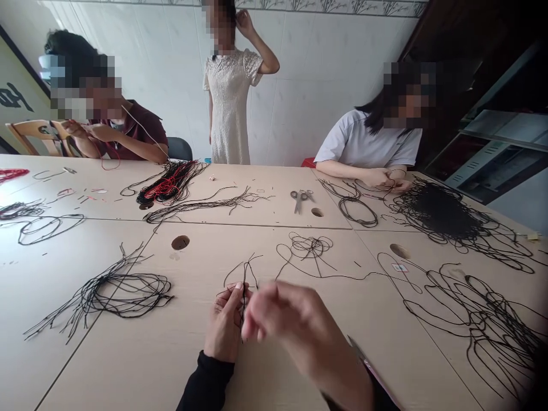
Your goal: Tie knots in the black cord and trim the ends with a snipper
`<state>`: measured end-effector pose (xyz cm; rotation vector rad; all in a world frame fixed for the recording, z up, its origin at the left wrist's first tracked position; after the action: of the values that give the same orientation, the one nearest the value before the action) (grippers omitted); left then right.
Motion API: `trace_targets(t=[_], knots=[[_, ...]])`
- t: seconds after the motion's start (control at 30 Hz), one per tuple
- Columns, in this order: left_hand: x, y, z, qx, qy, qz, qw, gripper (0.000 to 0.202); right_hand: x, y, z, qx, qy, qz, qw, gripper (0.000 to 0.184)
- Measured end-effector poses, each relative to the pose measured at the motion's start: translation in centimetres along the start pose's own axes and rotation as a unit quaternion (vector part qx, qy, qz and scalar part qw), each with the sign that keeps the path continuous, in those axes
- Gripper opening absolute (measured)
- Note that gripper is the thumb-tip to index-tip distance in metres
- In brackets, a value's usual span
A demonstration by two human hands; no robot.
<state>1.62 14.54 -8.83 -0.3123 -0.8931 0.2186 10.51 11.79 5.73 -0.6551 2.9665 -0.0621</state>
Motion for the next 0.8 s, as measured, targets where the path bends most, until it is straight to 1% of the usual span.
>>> trace_targets(t=[0.03,0.07,0.1,0.13,0.17,0.2,0.27,0.37,0.5,0.7,0.8], knots=[[0.1,0.0,0.0,0.0,-0.007,-0.005,1.0,0.028,-1.5,1.2,1.2,0.002,-0.081,0.049,0.996,0.029],[0.2,0.0,-0.1,-0.003,-0.014,-0.013,1.0,0.028,-2.8,2.2,2.5,0.011,-0.153,0.089,0.984,0.029],[0.4,0.0,-0.2,-0.007,-0.021,-0.022,1.0,0.028,-3.7,2.9,3.6,0.017,-0.227,0.121,0.966,0.028],[0.5,0.0,-0.3,-0.01,-0.026,-0.026,0.999,0.029,-4.3,3.3,4.5,0.014,-0.287,0.143,0.947,0.028],[0.5,0.0,-0.3,-0.009,-0.031,-0.027,0.999,0.029,-4.4,3.6,5.3,0.015,-0.318,0.148,0.936,0.029],[0.5,0.0,-0.2,-0.007,-0.033,-0.024,0.999,0.029,-4.2,3.8,6.1,0.016,-0.33,0.141,0.933,0.027],[0.5,-0.1,-0.2,-0.009,-0.036,-0.022,0.999,0.028,-3.5,4.0,6.9,0.012,-0.316,0.119,0.941,0.02],[0.8,-0.2,-0.3,-0.018,-0.043,-0.025,0.999,0.029,-2.9,4.1,7.1,0.016,-0.273,0.101,0.957,0.022],[0.8,-0.3,-0.2,-0.014,-0.032,-0.017,0.999,0.03,-2.7,4.2,7.5,0.036,-0.236,0.083,0.968,0.022],[0.7,-0.1,0.3,0.016,0.013,-0.031,0.999,0.026,-2.6,4.0,6.9,0.026,-0.258,0.085,0.962,0.021],[0.4,0.0,0.7,0.026,0.025,-0.022,0.999,0.027,-2.6,4.0,6.7,0.016,-0.27,0.091,0.959,0.02]])
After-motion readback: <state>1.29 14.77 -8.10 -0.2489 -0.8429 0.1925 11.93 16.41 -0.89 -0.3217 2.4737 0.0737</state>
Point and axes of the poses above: each hand's wrist, its own y-axis towards the middle knuckle, its own x-axis out of the palm, z = x × y, the point moved 10 cm from there along y, towards the middle knuckle, and after that the axes turned 14 degrees about -y, right-handed, at the moved point
